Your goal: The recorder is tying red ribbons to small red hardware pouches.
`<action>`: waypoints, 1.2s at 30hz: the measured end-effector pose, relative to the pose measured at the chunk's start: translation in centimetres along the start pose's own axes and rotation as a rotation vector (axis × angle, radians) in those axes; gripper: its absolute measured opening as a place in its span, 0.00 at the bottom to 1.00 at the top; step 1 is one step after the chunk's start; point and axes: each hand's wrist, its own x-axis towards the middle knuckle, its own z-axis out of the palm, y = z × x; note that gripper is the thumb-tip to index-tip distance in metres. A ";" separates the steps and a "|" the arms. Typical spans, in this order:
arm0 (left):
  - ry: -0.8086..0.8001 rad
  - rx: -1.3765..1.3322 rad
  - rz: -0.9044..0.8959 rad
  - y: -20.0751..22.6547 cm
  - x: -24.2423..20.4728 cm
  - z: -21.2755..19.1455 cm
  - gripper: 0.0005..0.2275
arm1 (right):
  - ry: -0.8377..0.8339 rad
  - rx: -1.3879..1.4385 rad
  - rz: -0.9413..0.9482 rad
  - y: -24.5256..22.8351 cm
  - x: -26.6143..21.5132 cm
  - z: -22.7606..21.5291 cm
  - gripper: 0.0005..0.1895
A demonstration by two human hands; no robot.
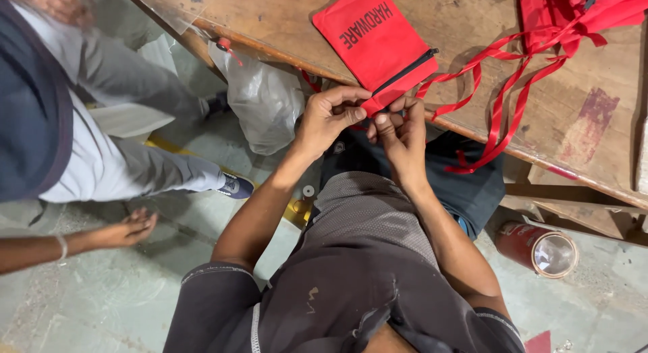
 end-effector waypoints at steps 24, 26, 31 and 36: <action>0.007 -0.034 0.009 -0.4 -0.1 0.0 0.13 | 0.007 -0.039 0.097 -0.8 -0.2 -0.7 0.15; 0.010 -0.030 0.013 -0.5 -0.2 -0.1 0.13 | -0.020 -0.064 0.067 -1.1 0.0 -0.5 0.14; 0.002 -0.066 0.011 -0.4 0.0 0.0 0.14 | -0.060 -0.097 0.057 -0.8 0.3 -0.3 0.14; -0.011 -0.077 0.034 -0.4 -0.2 0.1 0.13 | -0.131 -0.150 0.001 -0.8 0.1 -0.4 0.14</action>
